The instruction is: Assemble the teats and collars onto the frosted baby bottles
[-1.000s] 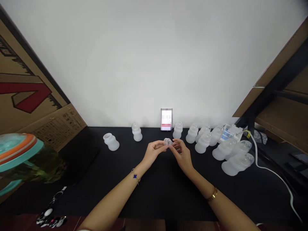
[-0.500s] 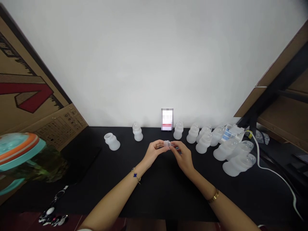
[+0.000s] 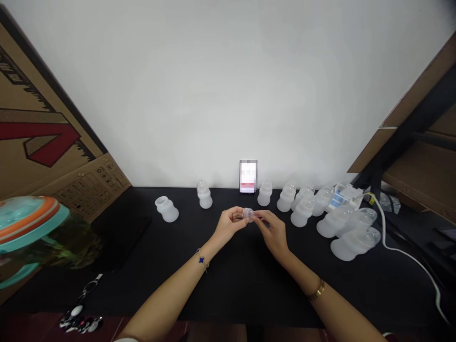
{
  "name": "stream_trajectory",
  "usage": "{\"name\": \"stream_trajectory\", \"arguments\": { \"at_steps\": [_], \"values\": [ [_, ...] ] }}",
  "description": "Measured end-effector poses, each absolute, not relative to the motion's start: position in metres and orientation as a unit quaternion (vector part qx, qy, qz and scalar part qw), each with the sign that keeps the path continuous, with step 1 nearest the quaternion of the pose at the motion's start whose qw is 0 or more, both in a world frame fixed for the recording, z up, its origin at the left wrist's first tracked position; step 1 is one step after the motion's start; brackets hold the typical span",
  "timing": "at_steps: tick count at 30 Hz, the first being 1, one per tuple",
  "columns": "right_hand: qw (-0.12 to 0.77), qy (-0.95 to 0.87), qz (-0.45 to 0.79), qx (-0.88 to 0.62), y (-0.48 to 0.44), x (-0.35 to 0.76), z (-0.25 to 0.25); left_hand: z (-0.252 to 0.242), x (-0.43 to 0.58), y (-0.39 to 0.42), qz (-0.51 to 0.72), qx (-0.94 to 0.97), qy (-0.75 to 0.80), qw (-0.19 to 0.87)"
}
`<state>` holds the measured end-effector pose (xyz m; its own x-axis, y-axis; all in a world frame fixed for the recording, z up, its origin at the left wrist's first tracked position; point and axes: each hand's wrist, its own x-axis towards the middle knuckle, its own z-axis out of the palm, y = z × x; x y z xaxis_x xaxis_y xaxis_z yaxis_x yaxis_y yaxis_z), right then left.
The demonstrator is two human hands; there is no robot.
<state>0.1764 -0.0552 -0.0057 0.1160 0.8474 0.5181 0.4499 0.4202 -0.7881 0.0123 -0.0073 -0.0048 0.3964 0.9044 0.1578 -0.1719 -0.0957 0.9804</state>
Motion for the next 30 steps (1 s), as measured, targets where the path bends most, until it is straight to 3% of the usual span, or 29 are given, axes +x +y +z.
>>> {"name": "stream_trajectory", "arguments": {
  "at_steps": [15, 30],
  "values": [
    [0.544, -0.636, 0.206, -0.507, -0.053, 0.179, -0.007, -0.004, 0.01, -0.005, 0.44, 0.539, 0.346, 0.63],
    [0.521, -0.691, 0.082, -0.496, -0.051, 0.18, -0.016, -0.005, 0.01, -0.005, 0.417, 0.499, 0.371, 0.663]
  ]
}}
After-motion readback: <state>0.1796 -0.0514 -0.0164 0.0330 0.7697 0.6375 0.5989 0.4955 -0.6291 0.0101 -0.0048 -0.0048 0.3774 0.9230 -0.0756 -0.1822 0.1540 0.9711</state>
